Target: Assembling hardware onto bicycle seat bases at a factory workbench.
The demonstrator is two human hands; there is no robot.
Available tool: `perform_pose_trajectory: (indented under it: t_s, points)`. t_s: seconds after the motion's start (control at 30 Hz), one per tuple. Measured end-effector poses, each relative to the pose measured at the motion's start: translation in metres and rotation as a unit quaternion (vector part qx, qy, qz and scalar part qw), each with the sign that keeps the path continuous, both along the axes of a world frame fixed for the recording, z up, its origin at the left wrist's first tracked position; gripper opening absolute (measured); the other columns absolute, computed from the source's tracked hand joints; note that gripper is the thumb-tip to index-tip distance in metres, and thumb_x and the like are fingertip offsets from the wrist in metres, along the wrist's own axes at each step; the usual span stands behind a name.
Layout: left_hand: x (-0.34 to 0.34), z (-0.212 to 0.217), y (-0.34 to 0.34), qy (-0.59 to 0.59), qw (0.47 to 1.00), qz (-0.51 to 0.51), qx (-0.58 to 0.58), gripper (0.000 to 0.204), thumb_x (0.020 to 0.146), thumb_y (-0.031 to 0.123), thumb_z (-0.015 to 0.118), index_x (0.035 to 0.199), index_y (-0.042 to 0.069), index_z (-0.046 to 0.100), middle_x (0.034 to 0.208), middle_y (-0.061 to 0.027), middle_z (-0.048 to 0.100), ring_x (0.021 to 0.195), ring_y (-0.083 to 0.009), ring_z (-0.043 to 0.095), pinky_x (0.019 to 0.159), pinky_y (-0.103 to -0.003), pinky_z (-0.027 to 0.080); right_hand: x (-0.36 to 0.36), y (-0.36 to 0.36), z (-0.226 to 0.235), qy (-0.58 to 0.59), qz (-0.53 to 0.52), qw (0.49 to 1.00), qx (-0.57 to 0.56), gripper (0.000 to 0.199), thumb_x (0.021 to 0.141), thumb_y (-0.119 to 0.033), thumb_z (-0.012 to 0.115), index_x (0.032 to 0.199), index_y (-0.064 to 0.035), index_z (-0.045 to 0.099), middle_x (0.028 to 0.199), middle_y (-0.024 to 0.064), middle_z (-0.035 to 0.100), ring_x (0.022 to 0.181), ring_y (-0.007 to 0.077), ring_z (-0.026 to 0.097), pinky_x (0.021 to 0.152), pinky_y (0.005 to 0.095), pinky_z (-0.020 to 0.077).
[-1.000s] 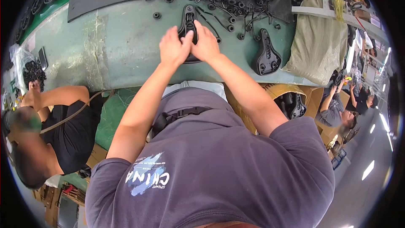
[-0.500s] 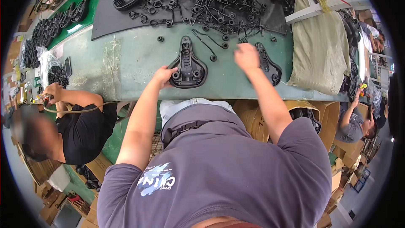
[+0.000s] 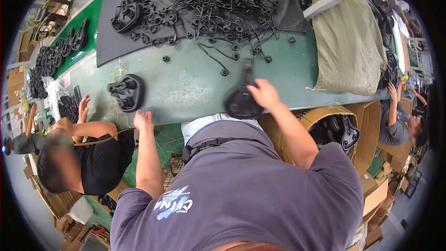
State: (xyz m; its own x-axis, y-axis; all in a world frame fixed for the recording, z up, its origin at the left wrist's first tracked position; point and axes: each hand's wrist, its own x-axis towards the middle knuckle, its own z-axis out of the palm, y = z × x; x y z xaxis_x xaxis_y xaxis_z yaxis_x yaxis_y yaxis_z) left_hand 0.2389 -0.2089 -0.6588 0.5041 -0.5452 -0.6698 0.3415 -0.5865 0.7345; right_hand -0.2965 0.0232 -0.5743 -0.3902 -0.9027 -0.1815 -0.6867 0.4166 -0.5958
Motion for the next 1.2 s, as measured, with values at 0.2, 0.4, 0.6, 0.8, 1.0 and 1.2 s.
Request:
perform_pose_trajectory:
  t_s: [0.2,0.4,0.6,0.8,1.0,1.2]
  points:
    - [-0.188,0.041,-0.013,-0.050,0.795,-0.603,-0.030,0.050,0.106,0.045,0.066,0.131,0.001,0.066,0.118,-0.0097,0.072,0.108,-0.0204,0.068,0.093,-0.038,0.056,0.050,-0.127,0.015,-0.098,0.189,0.977,-0.025,0.036,0.098,-0.041,0.067,0.107,-0.0074,0.076,0.109,0.0155,0.074,0.103,0.0381,0.070,0.089,0.0497,0.0563]
    - [-0.239,0.043,-0.011,-0.319,0.644,-0.682,-0.132,0.058,0.102,0.040,0.066,0.142,-0.001,0.056,0.127,-0.0296,0.069,0.116,-0.0488,0.067,0.099,-0.051,0.054,-0.122,-0.208,0.031,-0.001,-0.116,0.967,-0.226,0.018,0.092,-0.022,0.068,0.097,-0.0072,0.078,0.101,0.0164,0.075,0.099,0.0373,0.072,0.089,0.0455,0.0582]
    - [-0.260,0.037,-0.024,-0.379,0.613,-0.668,-0.185,0.055,0.103,0.034,0.066,0.144,-0.002,0.055,0.123,-0.0275,0.070,0.110,-0.0474,0.068,0.094,-0.052,0.055,-0.366,-0.296,-0.025,0.255,-0.206,0.943,0.053,0.069,0.088,-0.032,0.070,0.146,-0.0018,0.048,0.143,0.0350,0.049,0.118,0.0513,0.064,0.104,0.0524,0.0538]
    - [-0.273,0.053,-0.050,-0.387,0.567,-0.696,-0.210,0.051,0.099,0.025,0.071,0.142,-0.002,0.058,0.101,-0.0186,0.068,0.093,-0.0392,0.067,0.082,-0.047,0.054,-0.432,-0.394,-0.058,0.167,-0.281,0.929,0.172,0.067,0.098,-0.044,0.068,0.148,-0.0049,0.048,0.148,0.0334,0.048,0.127,0.0507,0.062,0.108,0.0518,0.0524]
    - [-0.275,0.054,-0.052,-0.370,0.584,-0.683,-0.237,0.052,0.097,0.025,0.073,0.141,0.000,0.059,0.098,-0.0169,0.066,0.089,-0.0384,0.065,0.079,-0.047,0.054,-0.414,-0.367,-0.055,0.250,-0.231,0.932,0.127,0.065,0.096,-0.051,0.071,0.141,-0.0057,0.062,0.144,0.0320,0.053,0.124,0.0488,0.063,0.106,0.0503,0.0530]
    - [-0.281,0.076,-0.040,-0.475,0.552,-0.601,-0.329,0.047,0.095,0.023,0.075,0.137,0.004,0.063,0.100,-0.0150,0.068,0.090,-0.0381,0.066,0.082,-0.047,0.055,-0.284,-0.242,-0.001,0.206,-0.187,0.952,-0.126,0.055,0.090,-0.044,0.080,0.121,0.0005,0.070,0.124,0.0232,0.065,0.117,0.0431,0.065,0.100,0.0471,0.0539]
